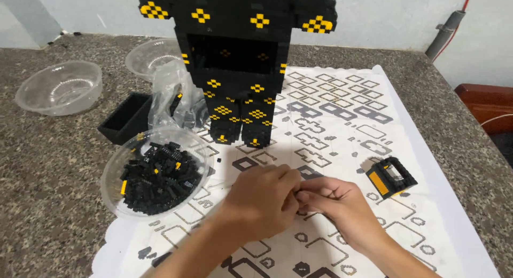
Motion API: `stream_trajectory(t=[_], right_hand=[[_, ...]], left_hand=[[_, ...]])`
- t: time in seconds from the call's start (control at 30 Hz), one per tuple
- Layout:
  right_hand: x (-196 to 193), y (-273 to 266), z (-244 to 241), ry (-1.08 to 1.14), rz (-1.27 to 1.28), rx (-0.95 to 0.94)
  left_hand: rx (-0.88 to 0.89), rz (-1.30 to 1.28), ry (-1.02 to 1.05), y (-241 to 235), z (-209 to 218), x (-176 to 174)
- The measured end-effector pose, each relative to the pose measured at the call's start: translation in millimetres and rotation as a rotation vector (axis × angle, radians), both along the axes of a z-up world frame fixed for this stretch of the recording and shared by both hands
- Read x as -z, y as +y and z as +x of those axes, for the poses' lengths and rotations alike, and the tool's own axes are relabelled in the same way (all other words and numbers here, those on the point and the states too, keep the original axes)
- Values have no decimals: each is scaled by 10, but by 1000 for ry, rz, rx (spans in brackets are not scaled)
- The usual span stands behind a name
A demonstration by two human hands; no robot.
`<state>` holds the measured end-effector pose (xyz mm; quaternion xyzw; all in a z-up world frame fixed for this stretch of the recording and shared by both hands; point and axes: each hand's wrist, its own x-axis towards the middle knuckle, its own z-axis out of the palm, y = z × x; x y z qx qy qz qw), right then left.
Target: The person assembles a black and yellow Lego figure by connecting small black pieces together. They pick pieces from a clear bowl and attach them to a growing structure on a printed instruction sheet, occasionally reaching into a plastic bag for more parts.
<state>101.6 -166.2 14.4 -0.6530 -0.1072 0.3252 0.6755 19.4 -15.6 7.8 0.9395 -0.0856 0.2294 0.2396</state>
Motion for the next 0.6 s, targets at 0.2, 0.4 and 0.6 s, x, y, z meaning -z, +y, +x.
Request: stream_trajectory(t=[0.2, 0.4, 0.6], right_hand=[[-1, -11, 16, -22, -19, 34], [-40, 14, 7, -23, -31, -10], [-23, 17, 15, -23, -67, -10]], left_hand=[[-601, -562, 457, 474, -360, -1059], [-743, -165, 741, 1049, -554, -1001], [-644, -37, 819, 1228, -462, -728]])
